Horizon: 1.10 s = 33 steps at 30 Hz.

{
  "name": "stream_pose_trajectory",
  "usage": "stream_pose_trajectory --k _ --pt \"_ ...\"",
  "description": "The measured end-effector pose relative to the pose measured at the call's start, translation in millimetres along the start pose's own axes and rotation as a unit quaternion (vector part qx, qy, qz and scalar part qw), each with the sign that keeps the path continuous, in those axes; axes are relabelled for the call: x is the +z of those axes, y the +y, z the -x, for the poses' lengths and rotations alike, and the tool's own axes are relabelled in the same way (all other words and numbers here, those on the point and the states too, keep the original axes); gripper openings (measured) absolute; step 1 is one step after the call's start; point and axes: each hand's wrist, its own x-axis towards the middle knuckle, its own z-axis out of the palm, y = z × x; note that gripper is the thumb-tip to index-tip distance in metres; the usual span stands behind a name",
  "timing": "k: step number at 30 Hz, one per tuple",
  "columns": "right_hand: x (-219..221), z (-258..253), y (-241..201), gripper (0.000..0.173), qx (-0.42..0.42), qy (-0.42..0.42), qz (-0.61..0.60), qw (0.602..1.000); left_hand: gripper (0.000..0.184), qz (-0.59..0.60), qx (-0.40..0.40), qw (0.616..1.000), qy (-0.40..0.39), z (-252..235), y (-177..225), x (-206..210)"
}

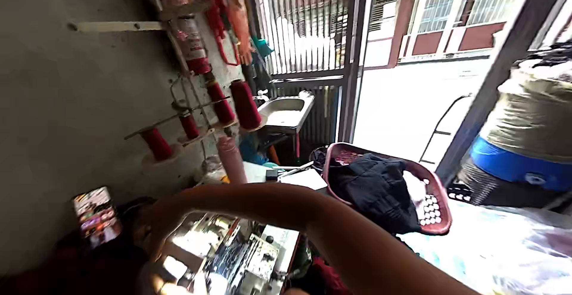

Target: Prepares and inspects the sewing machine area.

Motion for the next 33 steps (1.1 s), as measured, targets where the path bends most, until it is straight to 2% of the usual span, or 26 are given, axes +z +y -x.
stream_pose_trajectory --k 1,2,3,4,5,7,9,10,12,13,15,18,20,22,24,26,27,29,31,33 --pt "-0.1 4.6 0.8 0.046 -0.029 0.006 -0.003 1.0 0.083 -0.048 0.005 0.999 0.0 -1.0 -4.6 1.4" --pt "0.3 8.9 2.7 0.047 -0.057 0.013 -0.023 0.998 0.082 -0.067 0.057 0.996 0.035 -4.7 -30.4 11.6" --pt "1.5 12.4 2.9 0.047 -0.077 0.024 -0.048 0.996 0.079 -0.053 0.143 0.981 0.121 -13.5 -68.7 30.1" --pt "4.4 13.8 2.4 0.046 -0.086 0.037 -0.077 0.993 0.075 -0.045 0.192 0.967 0.162 -19.4 -89.8 38.7" --pt "7.7 15.6 0.1 0.047 -0.084 0.047 -0.11 0.989 0.07 -0.045 0.199 0.966 0.16 -17.6 -92.7 38.0" --pt "13.2 21.5 -3.6 0.053 -0.075 0.058 -0.157 0.983 0.06 -0.09 0.154 0.968 0.177 -6.2 -74.8 26.4" --pt "17.1 21.0 -1.7 0.048 -0.081 0.053 -0.188 0.977 0.067 -0.109 0.115 0.971 0.18 1.2 -62.5 5.3" --pt "15.6 18.1 0.3 0.043 -0.068 0.044 -0.179 0.981 0.065 -0.14 0.126 0.963 0.195 0.5 -65.1 -3.0" --pt "15.8 17.4 5.6 0.045 -0.037 0.043 -0.143 0.988 0.047 -0.219 0.158 0.944 0.189 2.8 -68.6 -12.3" --pt "16.1 22.4 5.7 0.05 -0.029 0.063 -0.111 0.991 0.038 -0.261 0.155 0.939 0.162 4.8 -65.4 -13.7" --pt "17.6 49.6 -1.4 0.052 -0.054 0.155 -0.044 0.985 0.028 -0.302 0.124 0.94 0.097 9.1 -54.2 -13.2" --pt "39.9 130.8 6.7 0.031 -0.124 0.319 -0.088 0.935 0.014 -0.292 0.137 0.939 0.117 9.5 -54.9 -4.9" --pt "75.1 184.1 32.3 0.026 -0.082 0.386 -0.177 0.902 0.017 -0.266 0.154 0.942 0.134 8.1 -59.6 0.9" --pt "115.7 210.6 67.1 0.025 0.043 0.422 -0.241 0.873 0.02 -0.237 0.165 0.948 0.13 7.3 -61.7 4.8" --pt "148.7 210.6 99.2 0.024 0.18 0.422 -0.27 0.847 0.02 -0.205 0.177 0.955 0.12 5.4 -66.0 6.5" --pt "168.6 197.7 115.0 0.029 0.248 0.416 -0.299 0.822 0.019 -0.195 0.185 0.956 0.117 5.0 -69.1 6.1" --pt "172.8 190.0 118.9 0.035 0.263 0.41 -0.301 0.82 0.018 -0.197 0.182 0.956 0.115 5.7 -69.2 5.5" --pt "176.3 176.0 126.9 0.046 0.279 0.395 -0.249 0.839 0.017 -0.2 0.171 0.958 0.111 7.0 -69.0 4.3" --pt "182.2 166.9 136.2 0.044 0.264 0.385 -0.154 0.871 0.017 -0.193 0.164 0.962 0.105 8.2 -69.2 3.3" --pt "189.5 162.5 141.8 0.037 0.212 0.386 -0.07 0.895 0.017 -0.173 0.161 0.966 0.106 7.6 -70.6 2.3"
